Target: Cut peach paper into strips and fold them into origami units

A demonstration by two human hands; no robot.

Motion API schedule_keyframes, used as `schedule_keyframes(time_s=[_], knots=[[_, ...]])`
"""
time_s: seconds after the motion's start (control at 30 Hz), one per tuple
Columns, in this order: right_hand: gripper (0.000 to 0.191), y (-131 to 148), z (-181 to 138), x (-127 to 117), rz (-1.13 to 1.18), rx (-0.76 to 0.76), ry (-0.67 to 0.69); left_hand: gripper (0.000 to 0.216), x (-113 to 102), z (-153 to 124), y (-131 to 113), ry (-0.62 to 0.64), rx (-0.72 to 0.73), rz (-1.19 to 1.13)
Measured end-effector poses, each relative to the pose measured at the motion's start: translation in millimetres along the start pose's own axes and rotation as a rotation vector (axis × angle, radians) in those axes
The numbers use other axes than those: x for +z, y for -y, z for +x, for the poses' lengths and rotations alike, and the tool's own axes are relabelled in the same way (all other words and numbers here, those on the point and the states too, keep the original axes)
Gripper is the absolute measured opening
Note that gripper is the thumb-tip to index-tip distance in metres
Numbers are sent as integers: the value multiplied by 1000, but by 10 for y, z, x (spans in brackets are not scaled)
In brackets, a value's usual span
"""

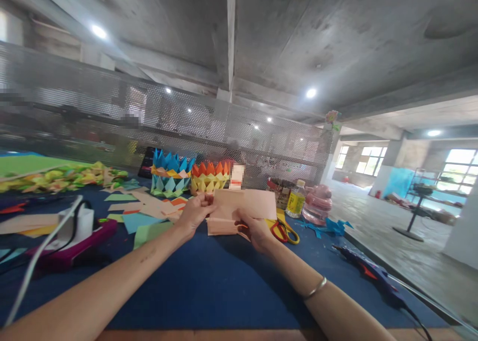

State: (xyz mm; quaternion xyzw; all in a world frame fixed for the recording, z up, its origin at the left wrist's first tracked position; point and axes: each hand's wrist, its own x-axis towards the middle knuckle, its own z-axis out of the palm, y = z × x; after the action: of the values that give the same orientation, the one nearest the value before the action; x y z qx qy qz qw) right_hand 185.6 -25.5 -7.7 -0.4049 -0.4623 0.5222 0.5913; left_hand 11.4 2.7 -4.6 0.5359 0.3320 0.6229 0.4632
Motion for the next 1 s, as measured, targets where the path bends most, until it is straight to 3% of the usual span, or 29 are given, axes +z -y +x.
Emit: schedule_keyframes(time_s=[0.13, 0.3, 0.57, 0.73, 0.87, 1.0], knots=[[22, 2, 11, -10, -21, 11, -21, 48, 9, -6, -25, 49, -51, -146], [21, -24, 34, -17, -59, 47, -56, 31, 22, 21, 12, 205, -104, -283], [23, -14, 11, -22, -110, 48, -33, 21, 88, -43, -39, 198, -176, -360], [22, -6, 3, -15, -106, 50, -54, 22, 81, -49, -39, 220, -156, -280], [22, -8, 19, -8, -84, 23, -63, 31, 53, -37, -38, 142, -38, -94], [24, -10, 41, -13, -75, 8, -73, 31, 2, 14, -32, -79, 278, 179]])
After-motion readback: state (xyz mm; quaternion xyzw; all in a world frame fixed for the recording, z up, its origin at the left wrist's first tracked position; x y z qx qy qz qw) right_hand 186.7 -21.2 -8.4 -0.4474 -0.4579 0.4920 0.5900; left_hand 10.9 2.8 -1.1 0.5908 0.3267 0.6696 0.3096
